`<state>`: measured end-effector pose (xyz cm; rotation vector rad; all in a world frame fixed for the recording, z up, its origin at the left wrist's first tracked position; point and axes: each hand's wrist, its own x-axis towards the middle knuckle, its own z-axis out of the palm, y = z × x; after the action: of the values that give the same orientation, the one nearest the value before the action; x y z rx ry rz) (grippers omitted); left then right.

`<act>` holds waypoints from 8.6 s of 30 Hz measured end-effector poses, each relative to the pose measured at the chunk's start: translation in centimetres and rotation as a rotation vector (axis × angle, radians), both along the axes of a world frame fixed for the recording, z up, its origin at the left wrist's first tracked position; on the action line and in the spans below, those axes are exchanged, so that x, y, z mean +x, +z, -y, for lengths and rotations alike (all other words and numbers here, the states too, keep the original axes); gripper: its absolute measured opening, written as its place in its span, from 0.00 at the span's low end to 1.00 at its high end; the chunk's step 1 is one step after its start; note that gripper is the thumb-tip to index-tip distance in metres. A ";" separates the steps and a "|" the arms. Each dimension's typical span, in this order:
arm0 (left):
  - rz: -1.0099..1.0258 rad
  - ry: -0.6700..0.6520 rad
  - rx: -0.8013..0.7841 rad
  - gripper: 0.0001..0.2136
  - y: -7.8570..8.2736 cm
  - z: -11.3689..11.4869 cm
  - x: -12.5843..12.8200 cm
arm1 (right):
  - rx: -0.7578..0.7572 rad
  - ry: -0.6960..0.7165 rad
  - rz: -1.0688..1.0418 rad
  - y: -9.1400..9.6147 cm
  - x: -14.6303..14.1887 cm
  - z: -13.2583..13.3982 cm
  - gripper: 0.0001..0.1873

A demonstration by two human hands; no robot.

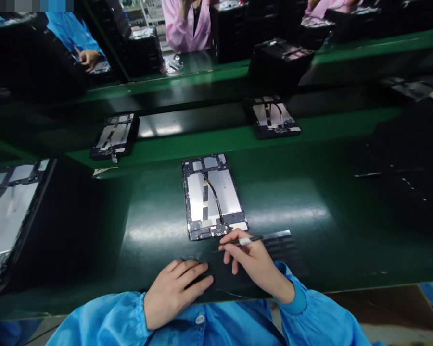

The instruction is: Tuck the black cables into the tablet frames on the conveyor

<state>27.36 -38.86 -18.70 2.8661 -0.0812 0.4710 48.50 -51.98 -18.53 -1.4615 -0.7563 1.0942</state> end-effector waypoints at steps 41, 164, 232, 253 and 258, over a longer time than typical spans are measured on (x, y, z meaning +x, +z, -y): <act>0.180 0.157 -0.077 0.08 -0.2 -4.3 2.0 | -0.146 0.217 0.040 2.2 2.7 -8.7 0.13; 0.206 0.819 -0.313 0.16 -1.7 -20.8 16.4 | 0.148 -0.641 0.530 -3.2 13.2 -22.9 0.27; 0.039 0.270 0.176 0.15 0.3 -3.8 1.6 | 0.259 0.138 0.402 1.8 0.7 -4.2 0.16; 0.044 0.254 0.094 0.15 -0.2 -4.1 1.3 | 0.062 -0.011 0.374 0.4 1.2 -2.8 0.07; 0.089 0.205 0.040 0.13 -0.1 -4.7 0.9 | 0.101 0.106 0.226 0.9 0.4 -3.2 0.10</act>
<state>28.25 -34.19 -18.81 2.9052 0.1914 0.6423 48.87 -48.83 -17.62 -1.4878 -1.0438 0.9640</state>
